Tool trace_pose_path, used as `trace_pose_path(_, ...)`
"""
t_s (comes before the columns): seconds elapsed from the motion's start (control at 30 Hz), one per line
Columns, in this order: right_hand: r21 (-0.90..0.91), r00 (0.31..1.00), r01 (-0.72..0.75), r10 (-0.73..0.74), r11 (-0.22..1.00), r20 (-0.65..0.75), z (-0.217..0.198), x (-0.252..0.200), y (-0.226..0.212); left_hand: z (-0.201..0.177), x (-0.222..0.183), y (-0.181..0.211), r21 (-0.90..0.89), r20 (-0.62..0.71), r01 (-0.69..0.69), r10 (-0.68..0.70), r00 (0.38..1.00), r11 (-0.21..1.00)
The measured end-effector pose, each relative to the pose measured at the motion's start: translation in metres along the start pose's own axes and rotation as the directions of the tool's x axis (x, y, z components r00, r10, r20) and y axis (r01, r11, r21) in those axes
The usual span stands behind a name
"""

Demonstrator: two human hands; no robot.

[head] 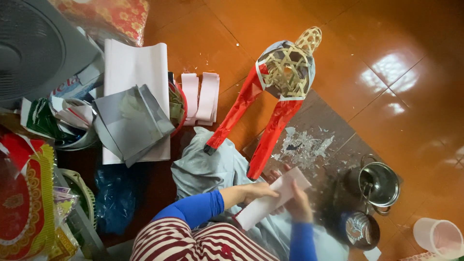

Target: Applying red paper strips to a decorative frame using glue and a brush.

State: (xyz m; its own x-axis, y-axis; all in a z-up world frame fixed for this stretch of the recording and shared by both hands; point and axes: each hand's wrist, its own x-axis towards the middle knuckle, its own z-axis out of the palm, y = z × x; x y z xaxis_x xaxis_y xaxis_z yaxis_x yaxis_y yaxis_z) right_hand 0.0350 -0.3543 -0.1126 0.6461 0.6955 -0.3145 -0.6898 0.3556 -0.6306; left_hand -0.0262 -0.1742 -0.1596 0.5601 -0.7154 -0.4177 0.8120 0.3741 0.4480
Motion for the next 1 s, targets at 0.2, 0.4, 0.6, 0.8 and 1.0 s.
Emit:
trace_pose_path(0.2,-0.065,0.944,0.248,-0.256,0.966,-0.206,-0.032,-0.002,-0.015,-0.038,0.038,-0.037,0.403,-0.144,-0.171,0.247,0.958,0.899)
trace_pose_path(0.4,-0.152,0.841,0.363,-0.394,0.919,-0.371,-0.064,-0.019,-0.060,-0.067,0.098,-0.043,0.863,-0.095,-0.295,0.705,0.703,0.410)
trace_pose_path(0.6,-0.558,0.630,0.386,-0.652,0.734,-0.422,-0.127,-0.038,-0.103,-0.070,0.201,-0.033,0.872,-0.229,-0.156,0.667,0.709,0.465)
trace_pose_path(0.8,-0.688,0.538,-0.677,-0.813,-0.260,-0.223,-0.183,-0.076,-0.121,-0.092,0.222,-0.050,0.900,-0.384,0.048,0.739,0.553,0.432)
trace_pose_path(1.0,-0.609,0.571,-0.772,-0.622,-0.184,-0.536,-0.264,-0.095,-0.099,-0.098,0.204,-0.053,0.916,-0.390,0.124,0.771,0.503,0.382)
